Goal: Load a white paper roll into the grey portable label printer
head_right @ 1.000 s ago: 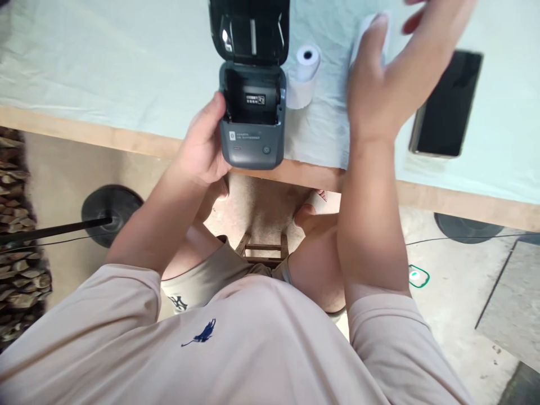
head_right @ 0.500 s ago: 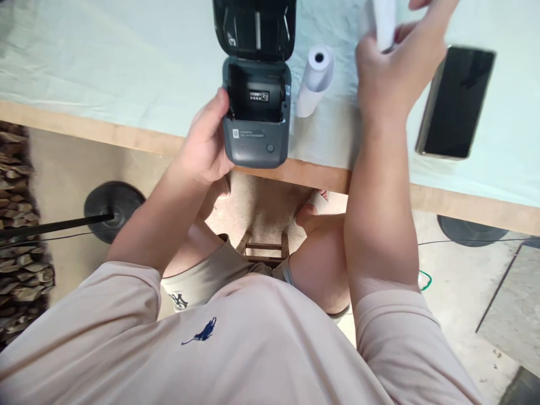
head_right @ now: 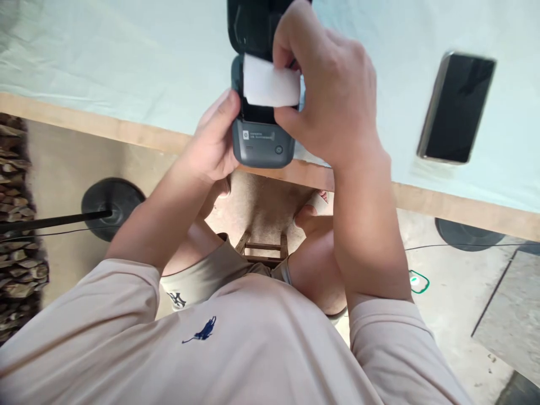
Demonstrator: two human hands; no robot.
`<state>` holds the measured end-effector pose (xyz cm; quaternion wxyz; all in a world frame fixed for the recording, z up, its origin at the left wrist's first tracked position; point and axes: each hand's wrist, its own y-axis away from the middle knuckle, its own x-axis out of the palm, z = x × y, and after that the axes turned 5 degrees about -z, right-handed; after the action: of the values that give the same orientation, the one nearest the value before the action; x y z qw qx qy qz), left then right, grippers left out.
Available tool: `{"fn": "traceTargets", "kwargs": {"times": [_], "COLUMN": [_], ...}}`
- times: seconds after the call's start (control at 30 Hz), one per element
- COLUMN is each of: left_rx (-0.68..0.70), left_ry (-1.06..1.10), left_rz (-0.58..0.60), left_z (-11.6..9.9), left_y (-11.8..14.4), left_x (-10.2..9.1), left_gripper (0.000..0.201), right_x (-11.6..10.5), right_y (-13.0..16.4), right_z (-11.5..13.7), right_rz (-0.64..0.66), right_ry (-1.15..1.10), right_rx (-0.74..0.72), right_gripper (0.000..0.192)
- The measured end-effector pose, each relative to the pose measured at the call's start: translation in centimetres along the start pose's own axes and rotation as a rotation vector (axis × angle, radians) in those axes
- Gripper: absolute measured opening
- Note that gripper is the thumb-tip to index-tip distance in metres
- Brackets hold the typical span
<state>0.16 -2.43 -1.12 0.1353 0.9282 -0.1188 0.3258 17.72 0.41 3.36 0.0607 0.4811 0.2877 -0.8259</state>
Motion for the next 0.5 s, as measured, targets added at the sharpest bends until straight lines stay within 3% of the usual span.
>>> {"fn": "traceTargets", "kwargs": {"times": [0.2,0.37,0.43,0.5], "left_rx": [0.023,0.015,0.029,0.049], "left_ry": [-0.022,-0.041,-0.064,-0.073], "left_rz": [0.012,-0.033,-0.041,-0.019], "left_z": [0.16,-0.08,-0.13,-0.17], "left_y": [-0.04,-0.2,-0.17,-0.11], "left_x": [-0.37,-0.2,-0.16,-0.23], "left_gripper": [0.021,0.019,0.018,0.02], "right_x": [0.49,0.26,0.27,0.52], "right_y": [0.13,0.62,0.67,0.59], "right_z": [-0.4,0.36,0.35,0.08], "right_rz": [0.062,-0.058,-0.157,-0.348], "right_ry": [0.031,-0.179,-0.327,-0.484], "right_rx": [0.012,-0.158,-0.133,-0.038], "right_gripper": [0.013,0.019,0.03,0.03]}}
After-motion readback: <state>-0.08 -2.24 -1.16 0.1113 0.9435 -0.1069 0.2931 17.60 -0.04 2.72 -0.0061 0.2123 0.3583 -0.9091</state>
